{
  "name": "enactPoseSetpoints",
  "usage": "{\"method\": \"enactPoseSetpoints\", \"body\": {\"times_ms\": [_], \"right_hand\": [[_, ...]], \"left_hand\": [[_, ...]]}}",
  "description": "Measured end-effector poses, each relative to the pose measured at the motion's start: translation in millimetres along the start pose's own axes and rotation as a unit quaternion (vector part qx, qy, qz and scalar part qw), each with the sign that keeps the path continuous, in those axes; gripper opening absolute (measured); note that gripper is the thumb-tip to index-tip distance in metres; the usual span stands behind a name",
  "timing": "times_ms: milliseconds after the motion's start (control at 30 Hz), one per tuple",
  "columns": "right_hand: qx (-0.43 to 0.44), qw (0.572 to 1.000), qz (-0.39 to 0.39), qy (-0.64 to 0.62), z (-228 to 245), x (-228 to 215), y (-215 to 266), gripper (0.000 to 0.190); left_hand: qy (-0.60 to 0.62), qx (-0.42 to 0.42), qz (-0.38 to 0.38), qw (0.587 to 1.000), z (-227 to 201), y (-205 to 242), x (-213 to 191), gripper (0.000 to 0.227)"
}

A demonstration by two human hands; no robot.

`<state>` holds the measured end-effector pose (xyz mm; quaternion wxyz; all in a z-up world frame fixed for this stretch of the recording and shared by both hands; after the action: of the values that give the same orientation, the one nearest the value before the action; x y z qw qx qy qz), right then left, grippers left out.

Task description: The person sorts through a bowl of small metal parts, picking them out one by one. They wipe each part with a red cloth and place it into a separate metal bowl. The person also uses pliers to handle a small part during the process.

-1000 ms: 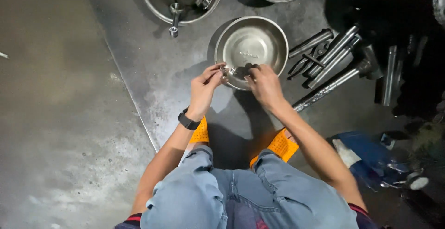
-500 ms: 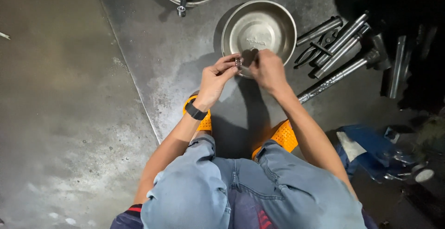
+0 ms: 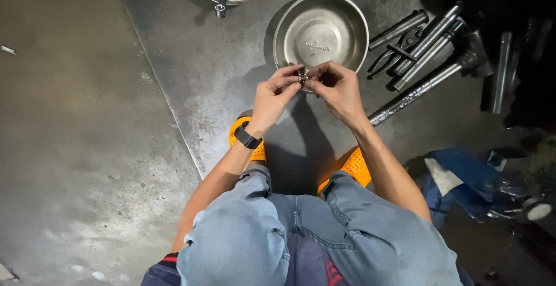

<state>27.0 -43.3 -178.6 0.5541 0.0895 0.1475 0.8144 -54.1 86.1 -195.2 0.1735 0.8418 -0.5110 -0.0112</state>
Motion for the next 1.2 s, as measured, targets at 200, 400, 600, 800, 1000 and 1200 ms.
{"method": "enactPoseSetpoints", "body": {"times_ms": [200,400,600,800,1000,1200], "right_hand": [[0.003,1.0,0.003,0.002,-8,-2,-1,0.019],[0.032,0.997,-0.065,-0.016,-11,-30,-9,0.013],[0.074,0.991,-0.096,-0.055,-15,-29,-4,0.018],[0.312,0.903,-0.148,-0.255,-66,3,12,0.041],[0.293,0.939,-0.039,-0.176,-48,3,8,0.029],[0.275,0.932,-0.005,-0.234,-48,3,0,0.027]], "left_hand": [[-0.031,0.004,0.007,0.999,-3,3,4,0.014],[0.057,-0.044,-0.011,0.997,-4,3,5,0.013],[0.071,-0.043,-0.012,0.996,-7,4,7,0.013],[-0.315,0.315,0.034,0.895,-42,13,33,0.023],[-0.483,0.436,0.035,0.758,-21,8,32,0.035],[-0.4,0.495,-0.06,0.769,-38,17,31,0.024]]}}
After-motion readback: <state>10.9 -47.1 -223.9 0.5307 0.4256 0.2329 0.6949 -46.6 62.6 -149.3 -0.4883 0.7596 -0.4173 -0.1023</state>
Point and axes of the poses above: each hand's wrist, its own y-axis away from the middle knuckle, its own x-axis out of the palm, z = x × y, the point moved 4 cm from there along -y, towards the middle knuckle, and after that the axes turned 10 degrees about -z, right-handed, at the moved point
